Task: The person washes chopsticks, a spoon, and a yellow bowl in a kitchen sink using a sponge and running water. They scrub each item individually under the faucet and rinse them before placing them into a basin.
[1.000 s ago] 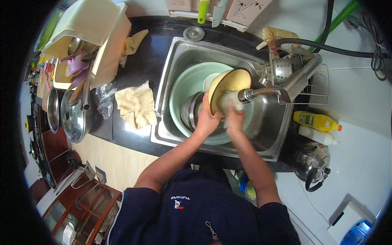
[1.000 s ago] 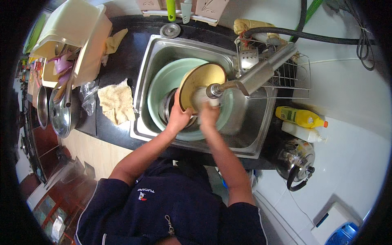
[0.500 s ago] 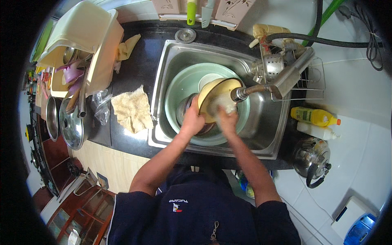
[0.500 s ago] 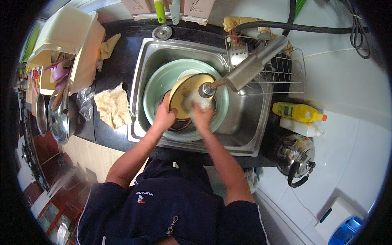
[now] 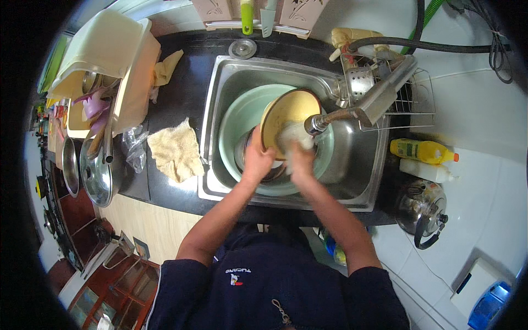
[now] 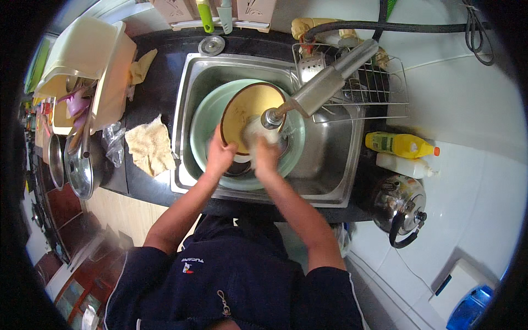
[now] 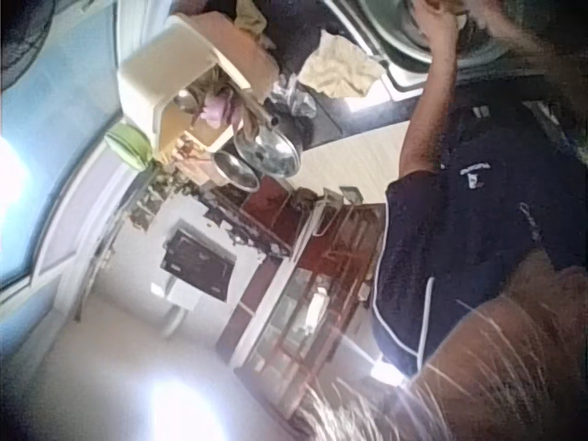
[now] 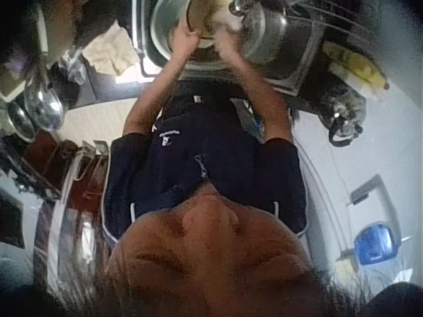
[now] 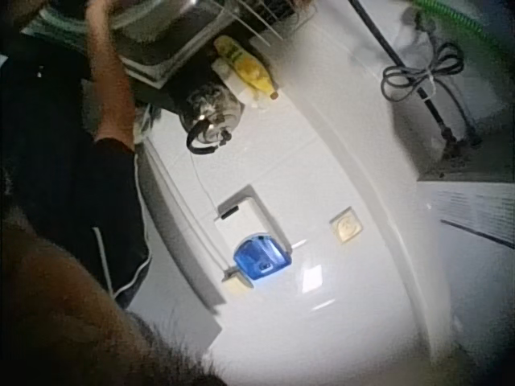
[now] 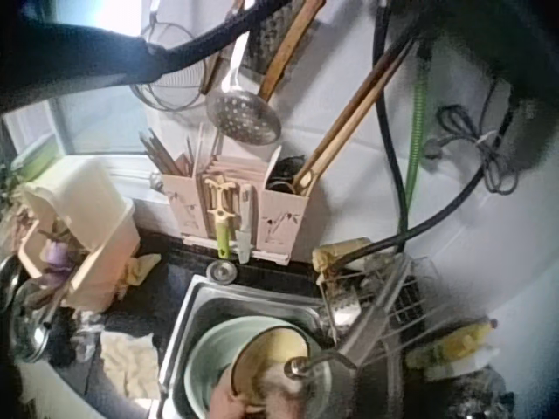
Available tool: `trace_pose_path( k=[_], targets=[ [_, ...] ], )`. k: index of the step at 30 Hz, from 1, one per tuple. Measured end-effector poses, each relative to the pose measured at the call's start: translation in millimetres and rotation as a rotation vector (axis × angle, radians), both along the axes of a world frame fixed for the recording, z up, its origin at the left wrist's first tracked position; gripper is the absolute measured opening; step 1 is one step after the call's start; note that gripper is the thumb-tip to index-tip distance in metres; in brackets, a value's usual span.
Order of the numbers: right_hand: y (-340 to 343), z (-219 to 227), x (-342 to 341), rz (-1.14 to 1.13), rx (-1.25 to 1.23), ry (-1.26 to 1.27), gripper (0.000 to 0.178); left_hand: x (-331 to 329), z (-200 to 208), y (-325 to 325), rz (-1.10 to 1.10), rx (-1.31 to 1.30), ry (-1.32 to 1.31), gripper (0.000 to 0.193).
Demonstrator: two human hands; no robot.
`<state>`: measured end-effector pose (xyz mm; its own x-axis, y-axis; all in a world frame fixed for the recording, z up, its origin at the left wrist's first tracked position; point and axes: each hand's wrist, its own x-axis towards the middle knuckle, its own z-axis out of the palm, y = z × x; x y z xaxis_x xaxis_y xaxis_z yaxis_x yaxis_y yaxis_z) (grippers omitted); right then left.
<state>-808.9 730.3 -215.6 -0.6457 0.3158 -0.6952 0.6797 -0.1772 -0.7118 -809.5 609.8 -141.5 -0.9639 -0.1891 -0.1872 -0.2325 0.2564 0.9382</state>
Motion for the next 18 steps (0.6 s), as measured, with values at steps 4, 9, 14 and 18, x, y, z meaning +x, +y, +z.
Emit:
trace_pose_path(
  k=[4,9,14,18],
  targets=[
    [-7,-5,13,0.102,0.056,0.184,0.032,5,-4,-9,-0.052,0.041,0.015,0.054],
    [23,-7,0,0.058,0.088,0.152,0.023,-1,-5,-16,-0.072,0.094,-0.185,0.054],
    [-1,-7,14,0.104,0.026,0.198,0.036,6,-23,-11,-0.112,0.118,-0.021,0.059],
    [35,-34,-1,0.11,0.289,0.323,0.03,7,-26,-30,-0.181,0.123,-0.103,0.061]
  ],
)
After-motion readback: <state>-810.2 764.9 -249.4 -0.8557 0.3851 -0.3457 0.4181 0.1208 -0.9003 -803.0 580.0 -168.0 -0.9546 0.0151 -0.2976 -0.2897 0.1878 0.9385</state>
